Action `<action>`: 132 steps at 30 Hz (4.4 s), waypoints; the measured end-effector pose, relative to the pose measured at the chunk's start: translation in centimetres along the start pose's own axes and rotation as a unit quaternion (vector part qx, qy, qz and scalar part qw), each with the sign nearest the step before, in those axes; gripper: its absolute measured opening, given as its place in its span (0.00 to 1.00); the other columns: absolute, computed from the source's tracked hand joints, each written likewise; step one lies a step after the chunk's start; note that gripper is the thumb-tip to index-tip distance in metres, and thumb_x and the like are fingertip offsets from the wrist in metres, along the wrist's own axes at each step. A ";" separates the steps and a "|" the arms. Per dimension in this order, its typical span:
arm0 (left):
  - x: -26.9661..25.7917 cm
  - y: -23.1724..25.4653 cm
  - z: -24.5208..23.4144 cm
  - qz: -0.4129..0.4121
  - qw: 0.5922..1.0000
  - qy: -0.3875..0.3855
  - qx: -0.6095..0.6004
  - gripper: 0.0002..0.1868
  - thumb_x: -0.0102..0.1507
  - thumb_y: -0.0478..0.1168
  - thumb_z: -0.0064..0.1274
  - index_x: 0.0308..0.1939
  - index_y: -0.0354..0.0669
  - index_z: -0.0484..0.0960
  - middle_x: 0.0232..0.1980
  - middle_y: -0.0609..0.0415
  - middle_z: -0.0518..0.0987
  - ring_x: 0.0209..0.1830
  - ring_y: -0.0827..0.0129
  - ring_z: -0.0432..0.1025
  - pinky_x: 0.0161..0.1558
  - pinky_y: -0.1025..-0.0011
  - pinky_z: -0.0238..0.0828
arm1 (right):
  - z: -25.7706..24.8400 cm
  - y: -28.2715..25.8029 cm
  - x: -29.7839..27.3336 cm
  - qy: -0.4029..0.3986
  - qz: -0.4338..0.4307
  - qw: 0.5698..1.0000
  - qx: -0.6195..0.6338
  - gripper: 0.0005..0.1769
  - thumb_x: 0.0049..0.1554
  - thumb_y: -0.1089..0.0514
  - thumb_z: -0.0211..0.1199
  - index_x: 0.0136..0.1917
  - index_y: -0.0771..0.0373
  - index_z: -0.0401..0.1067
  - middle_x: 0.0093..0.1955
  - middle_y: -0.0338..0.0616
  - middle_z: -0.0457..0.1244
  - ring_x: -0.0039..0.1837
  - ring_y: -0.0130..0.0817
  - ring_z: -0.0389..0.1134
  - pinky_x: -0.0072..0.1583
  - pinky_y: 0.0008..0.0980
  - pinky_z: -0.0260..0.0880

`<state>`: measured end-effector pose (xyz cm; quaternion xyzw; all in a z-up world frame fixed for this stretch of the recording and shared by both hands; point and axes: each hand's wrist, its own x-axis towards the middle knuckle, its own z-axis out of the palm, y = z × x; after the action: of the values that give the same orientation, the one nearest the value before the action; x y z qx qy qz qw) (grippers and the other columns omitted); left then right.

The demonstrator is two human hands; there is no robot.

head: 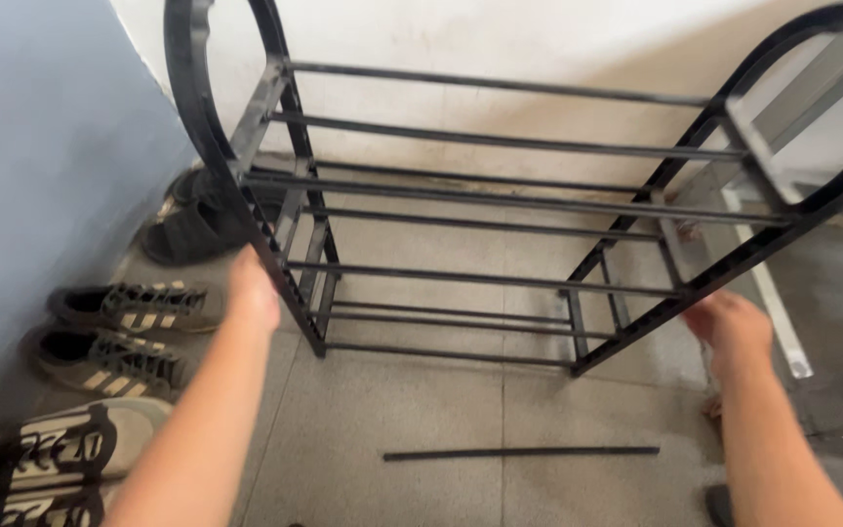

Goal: The person assembles a black metal shoe rack by hand, inserting vertical and horizontal bars into the side frames and securing them. The person works on a tiled floor next to a wall, with several pairs of shoes visible nearby.

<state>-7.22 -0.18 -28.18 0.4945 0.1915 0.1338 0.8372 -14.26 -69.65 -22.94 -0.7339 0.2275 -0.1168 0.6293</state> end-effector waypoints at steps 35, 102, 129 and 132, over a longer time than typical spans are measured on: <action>-20.9 -20.2 -0.9 0.241 0.504 -0.464 0.687 0.11 0.60 0.33 0.49 0.45 0.40 0.80 0.52 0.47 0.76 0.58 0.54 0.72 0.54 0.58 0.74 | 12.4 21.4 -17.8 -0.261 -0.188 0.807 -0.495 0.09 0.51 0.60 0.65 0.47 0.59 0.76 0.51 0.46 0.68 0.57 0.48 0.69 0.58 0.45 0.70; 7.0 -6.2 11.7 0.154 0.810 0.182 0.536 0.08 0.64 0.39 0.55 0.47 0.44 0.82 0.51 0.52 0.81 0.52 0.51 0.76 0.48 0.55 0.72 | 32.9 2.2 3.8 -0.083 -0.407 0.869 -0.269 0.10 0.55 0.65 0.69 0.52 0.58 0.82 0.47 0.50 0.72 0.47 0.42 0.74 0.49 0.35 0.71; 9.5 -6.6 10.4 0.113 0.818 0.152 0.543 0.20 0.63 0.54 0.58 0.53 0.49 0.83 0.54 0.52 0.82 0.55 0.52 0.76 0.51 0.56 0.72 | 33.6 3.5 4.4 -0.088 -0.379 0.893 -0.225 0.12 0.54 0.66 0.70 0.53 0.59 0.82 0.48 0.48 0.72 0.45 0.42 0.74 0.47 0.34 0.71; 9.7 -6.9 10.1 0.126 0.809 0.152 0.554 0.20 0.63 0.53 0.58 0.53 0.48 0.82 0.54 0.52 0.82 0.55 0.51 0.76 0.50 0.55 0.73 | 33.5 3.5 4.8 -0.092 -0.423 0.871 -0.235 0.12 0.54 0.67 0.70 0.52 0.61 0.82 0.46 0.49 0.72 0.45 0.43 0.73 0.47 0.36 0.70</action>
<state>6.25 -7.30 -31.60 0.8677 0.2936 0.1828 0.3570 4.60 -43.11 -32.92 -0.8935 -0.1425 -0.2467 0.3471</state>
